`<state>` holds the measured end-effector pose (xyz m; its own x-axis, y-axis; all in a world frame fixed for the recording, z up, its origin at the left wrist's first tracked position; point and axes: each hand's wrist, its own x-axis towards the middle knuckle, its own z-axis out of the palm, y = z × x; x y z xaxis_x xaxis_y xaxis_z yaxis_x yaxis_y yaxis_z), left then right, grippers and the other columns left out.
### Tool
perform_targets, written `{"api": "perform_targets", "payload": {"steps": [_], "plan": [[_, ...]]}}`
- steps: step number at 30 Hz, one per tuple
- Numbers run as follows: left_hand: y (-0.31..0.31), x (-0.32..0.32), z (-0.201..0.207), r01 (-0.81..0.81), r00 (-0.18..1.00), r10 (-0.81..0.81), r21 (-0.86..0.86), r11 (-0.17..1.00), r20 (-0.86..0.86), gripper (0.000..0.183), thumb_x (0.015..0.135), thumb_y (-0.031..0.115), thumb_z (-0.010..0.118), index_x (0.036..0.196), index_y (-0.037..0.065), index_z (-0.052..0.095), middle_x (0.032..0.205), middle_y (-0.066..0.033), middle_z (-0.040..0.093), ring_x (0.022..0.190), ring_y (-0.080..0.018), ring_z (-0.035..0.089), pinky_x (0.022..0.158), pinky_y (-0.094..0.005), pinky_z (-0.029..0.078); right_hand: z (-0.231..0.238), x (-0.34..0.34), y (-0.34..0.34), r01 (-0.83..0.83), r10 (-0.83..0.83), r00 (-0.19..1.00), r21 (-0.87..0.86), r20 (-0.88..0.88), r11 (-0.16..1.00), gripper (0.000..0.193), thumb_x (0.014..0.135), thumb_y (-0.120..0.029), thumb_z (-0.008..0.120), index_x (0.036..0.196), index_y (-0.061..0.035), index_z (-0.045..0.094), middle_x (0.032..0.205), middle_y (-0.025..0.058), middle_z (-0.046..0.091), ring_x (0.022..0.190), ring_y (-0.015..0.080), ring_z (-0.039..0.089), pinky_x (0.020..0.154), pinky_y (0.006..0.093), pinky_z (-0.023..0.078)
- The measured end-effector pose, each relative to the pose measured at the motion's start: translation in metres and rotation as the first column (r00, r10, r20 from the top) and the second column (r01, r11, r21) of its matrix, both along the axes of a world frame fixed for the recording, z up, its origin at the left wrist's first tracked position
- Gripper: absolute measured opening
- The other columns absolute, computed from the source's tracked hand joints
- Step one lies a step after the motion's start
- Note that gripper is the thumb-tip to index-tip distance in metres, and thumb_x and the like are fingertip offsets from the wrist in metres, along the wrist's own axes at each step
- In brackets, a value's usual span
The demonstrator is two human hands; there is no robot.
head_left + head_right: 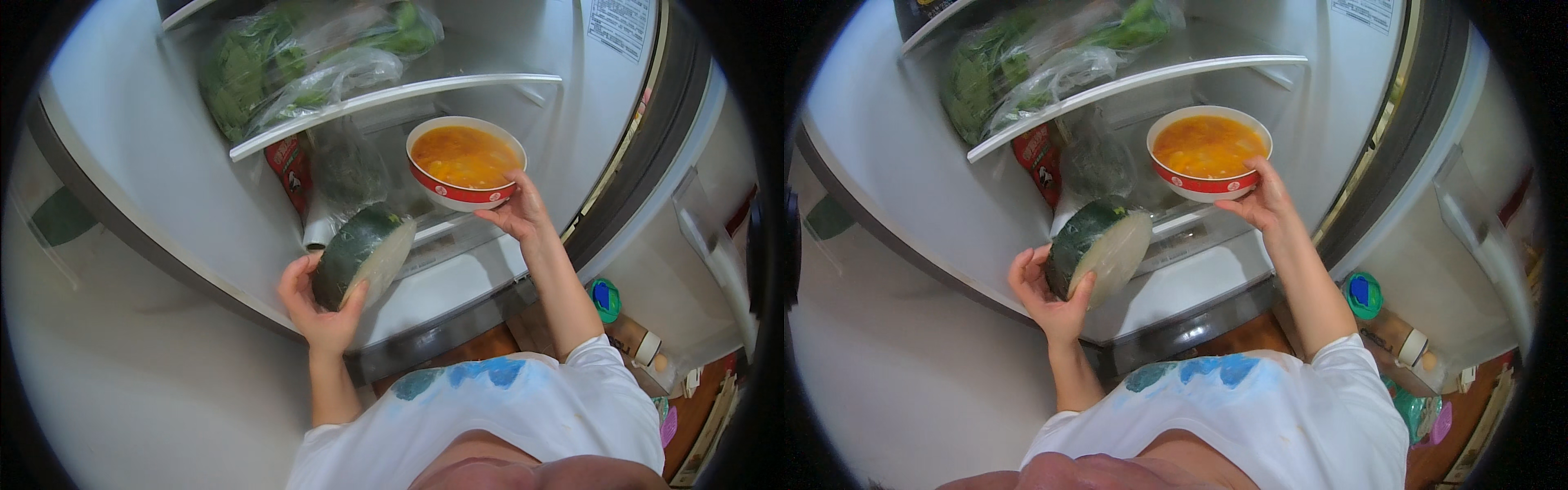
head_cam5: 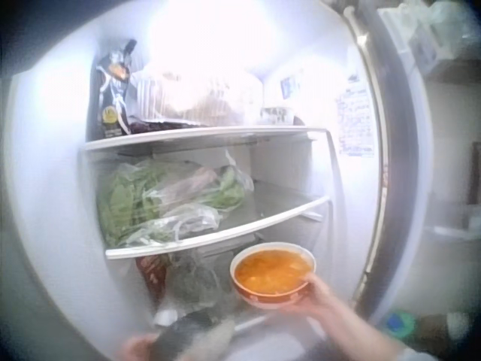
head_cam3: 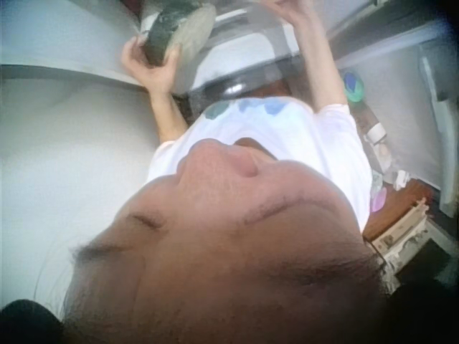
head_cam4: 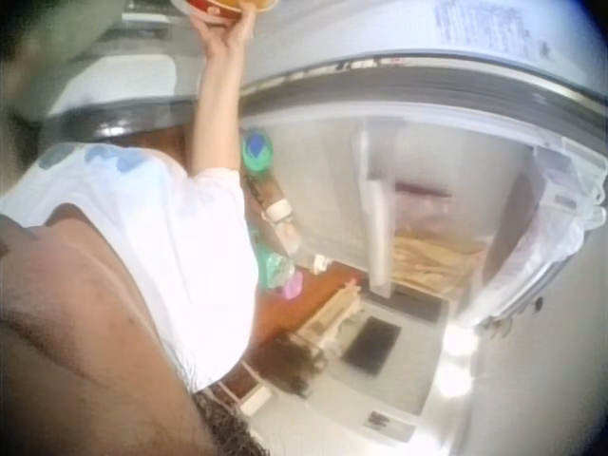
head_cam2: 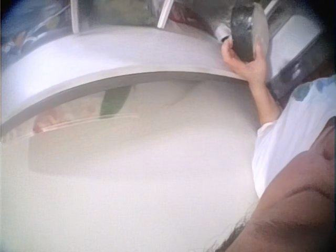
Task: The person wipes the exterior of a rice cooker with a dark cloth, then wipes the dining table surface. They place a bowl of soup into the refrigerator, rearrange items inside, and later rinse the cloth at the kitchen sink.
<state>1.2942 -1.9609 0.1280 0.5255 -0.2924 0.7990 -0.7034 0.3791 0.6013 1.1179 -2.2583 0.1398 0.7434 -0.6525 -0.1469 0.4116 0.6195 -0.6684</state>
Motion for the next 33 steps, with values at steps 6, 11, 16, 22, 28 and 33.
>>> {"api": "perform_targets", "payload": {"steps": [6,11,16,22,28,33], "plan": [[0.001,0.0,0.001,0.007,1.0,-0.007,0.022,1.0,0.003,0.081,0.061,0.0,0.083,0.128,0.005,0.038,0.113,-0.0139,0.055,0.105,-0.0248,0.055,0.096,-0.0373,0.043,-0.009,0.039,-0.032,0.012,-0.01,0.997,0.02,-0.076,1.0,0.059,0.081,-0.026,0.063,0.133,-0.0114,0.04,0.131,0.0178,0.047,0.116,0.0385,0.053,0.078,0.0559,0.057],[0.002,0.0,0.0,-0.024,0.999,0.022,0.052,0.998,0.042,0.081,0.061,0.0,0.083,0.128,0.004,0.038,0.113,-0.0142,0.056,0.104,-0.025,0.056,0.095,-0.0379,0.043,-0.012,0.061,-0.045,0.043,-0.044,0.991,-0.009,-0.123,0.999,0.06,0.079,-0.026,0.065,0.133,-0.0129,0.04,0.132,0.0164,0.046,0.116,0.0385,0.053,0.075,0.0548,0.059],[0.003,0.001,0.0,0.011,0.999,-0.013,0.063,0.998,0.034,0.088,0.061,0.003,0.082,0.134,0.008,0.033,0.112,-0.0143,0.057,0.103,-0.0238,0.055,0.094,-0.0361,0.042,-0.011,0.078,-0.058,-0.014,0.015,0.995,0.015,-0.099,1.0,0.058,0.081,-0.026,0.063,0.133,-0.0143,0.039,0.131,0.0176,0.048,0.114,0.0398,0.054,0.068,0.0529,0.061],[0.003,0.002,0.002,0.046,0.998,-0.047,0.039,0.998,0.045,0.085,0.062,-0.001,0.083,0.131,0.005,0.033,0.114,-0.0173,0.056,0.103,-0.0259,0.057,0.091,-0.0377,0.047,-0.004,0.088,-0.084,-0.04,0.052,0.967,0.052,-0.251,0.998,0.058,0.085,-0.031,0.065,0.134,-0.0149,0.039,0.132,0.0196,0.046,0.115,0.0421,0.053,0.066,0.0538,0.061],[0.004,0.002,0.002,0.087,0.994,-0.09,0.046,0.995,0.062,0.086,0.063,-0.003,0.082,0.132,0.005,0.031,0.114,-0.0189,0.055,0.102,-0.0272,0.058,0.09,-0.0384,0.047,0.002,0.103,-0.107,-0.01,0.039,0.878,0.063,-0.477,0.998,0.07,0.083,-0.039,0.071,0.136,-0.0109,0.036,0.134,0.0293,0.04,0.112,0.051,0.051,0.063,0.0513,0.061],[0.004,0.004,0.001,0.1,0.992,-0.105,0.068,0.993,0.069,0.092,0.062,0.001,0.081,0.137,0.008,0.028,0.112,-0.0161,0.057,0.101,-0.0256,0.057,0.091,-0.0371,0.044,-0.002,0.118,-0.116,0.03,0.0,0.875,0.055,-0.484,0.998,0.07,0.082,-0.04,0.072,0.133,-0.0051,0.039,0.128,0.0298,0.042,0.104,0.0566,0.052,0.062,0.0458,0.063]]}}
